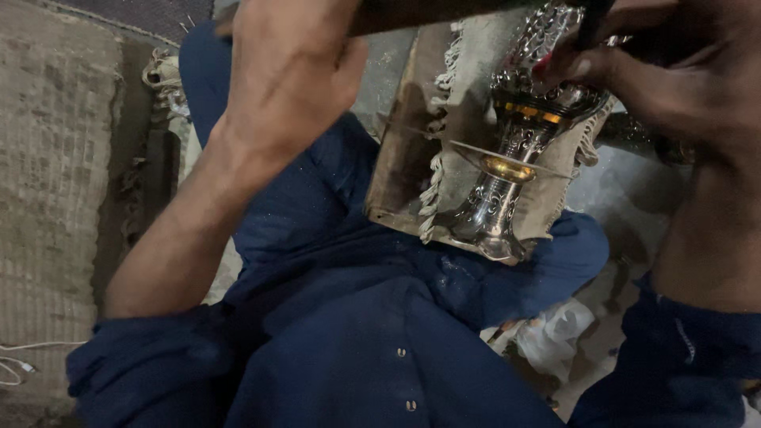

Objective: The person sits on the floor holding a chisel against an ornate metal vase and taps it with a hammer to engrave decorative patterns, repositioning the vase and chisel repeatedly as they work around the surface.

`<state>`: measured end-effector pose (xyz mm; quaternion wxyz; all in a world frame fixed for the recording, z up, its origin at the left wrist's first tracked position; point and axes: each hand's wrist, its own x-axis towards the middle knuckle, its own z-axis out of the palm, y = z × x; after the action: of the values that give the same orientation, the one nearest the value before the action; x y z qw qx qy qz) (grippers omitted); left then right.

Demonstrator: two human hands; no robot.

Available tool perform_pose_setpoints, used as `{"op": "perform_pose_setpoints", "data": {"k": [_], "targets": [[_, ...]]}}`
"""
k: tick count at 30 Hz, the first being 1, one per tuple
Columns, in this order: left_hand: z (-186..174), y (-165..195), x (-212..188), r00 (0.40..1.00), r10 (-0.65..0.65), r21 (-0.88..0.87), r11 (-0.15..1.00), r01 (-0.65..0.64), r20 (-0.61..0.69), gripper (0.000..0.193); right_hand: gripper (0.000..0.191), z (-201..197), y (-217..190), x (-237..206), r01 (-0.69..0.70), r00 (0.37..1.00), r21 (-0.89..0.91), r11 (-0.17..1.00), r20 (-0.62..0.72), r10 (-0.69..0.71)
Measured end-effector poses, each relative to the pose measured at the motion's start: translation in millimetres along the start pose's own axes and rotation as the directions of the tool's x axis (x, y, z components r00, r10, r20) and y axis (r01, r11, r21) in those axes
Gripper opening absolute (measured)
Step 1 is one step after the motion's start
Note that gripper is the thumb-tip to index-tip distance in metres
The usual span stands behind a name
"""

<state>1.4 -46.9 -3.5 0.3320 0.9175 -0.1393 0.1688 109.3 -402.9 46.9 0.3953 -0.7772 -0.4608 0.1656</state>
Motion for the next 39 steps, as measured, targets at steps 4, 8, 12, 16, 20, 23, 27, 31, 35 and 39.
{"op": "perform_pose_setpoints", "data": {"k": [4, 8, 12, 16, 20, 23, 27, 31, 35, 39], "targets": [[2.6, -5.6, -0.9, 0.994, 0.101, 0.028, 0.995, -0.1, -0.044, 0.026, 0.006, 1.1, -4.2, -0.7, -0.014, 1.0, 0.085, 0.996, -0.013, 0.015], [0.8, -6.6, -0.1, 0.992, 0.114, -0.027, 0.993, -0.115, -0.061, 0.027, 0.012, 0.3, -11.7, 7.3, -0.05, 0.999, 0.083, 0.995, -0.006, 0.051], [-3.5, -6.0, 5.0, 0.998, -0.034, 0.032, 0.999, 0.033, 0.052, 0.023, 0.017, -2.2, -27.7, 15.0, -0.047, 0.999, 0.063, 0.997, 0.001, 0.047], [-5.9, -5.7, 7.0, 0.987, 0.149, 0.086, 0.986, -0.143, -0.064, 0.033, 0.025, -2.3, -39.2, 26.7, -0.138, 0.99, 0.081, 0.987, 0.004, 0.138], [-5.7, -8.4, 8.8, 0.979, 0.174, -0.006, 0.984, -0.176, -0.107, 0.037, 0.026, -7.3, -42.4, 38.3, -0.017, 0.998, -0.042, 0.999, 0.066, 0.02], [-5.5, -8.7, 10.9, 0.997, 0.073, -0.015, 0.997, -0.073, -0.008, 0.042, 0.032, -5.7, -47.7, 34.2, -0.153, 0.988, 0.01, 0.988, 0.023, 0.153], [-5.2, -4.1, 12.6, 0.998, 0.07, 0.006, 0.998, -0.07, 0.008, 0.052, 0.036, -4.8, -48.8, 34.3, -0.106, 0.994, 0.034, 0.994, 0.027, 0.105], [-6.9, -0.5, 11.3, 0.998, 0.061, -0.085, 0.994, -0.063, -0.034, 0.06, 0.043, -1.1, -55.6, 38.6, -0.171, 0.982, 0.031, 0.985, -0.073, 0.173], [-11.2, -2.4, 11.9, 0.987, -0.115, -0.235, 0.962, 0.139, 0.114, 0.059, 0.037, 2.6, -65.9, 40.2, -0.201, 0.977, 0.021, 0.979, -0.073, 0.202], [-14.9, 2.9, 11.0, 0.999, 0.034, -0.153, 0.988, -0.037, -0.021, 0.059, 0.036, -1.2, -63.2, 41.6, -0.111, 0.994, 0.015, 0.994, -0.017, 0.111]]}}
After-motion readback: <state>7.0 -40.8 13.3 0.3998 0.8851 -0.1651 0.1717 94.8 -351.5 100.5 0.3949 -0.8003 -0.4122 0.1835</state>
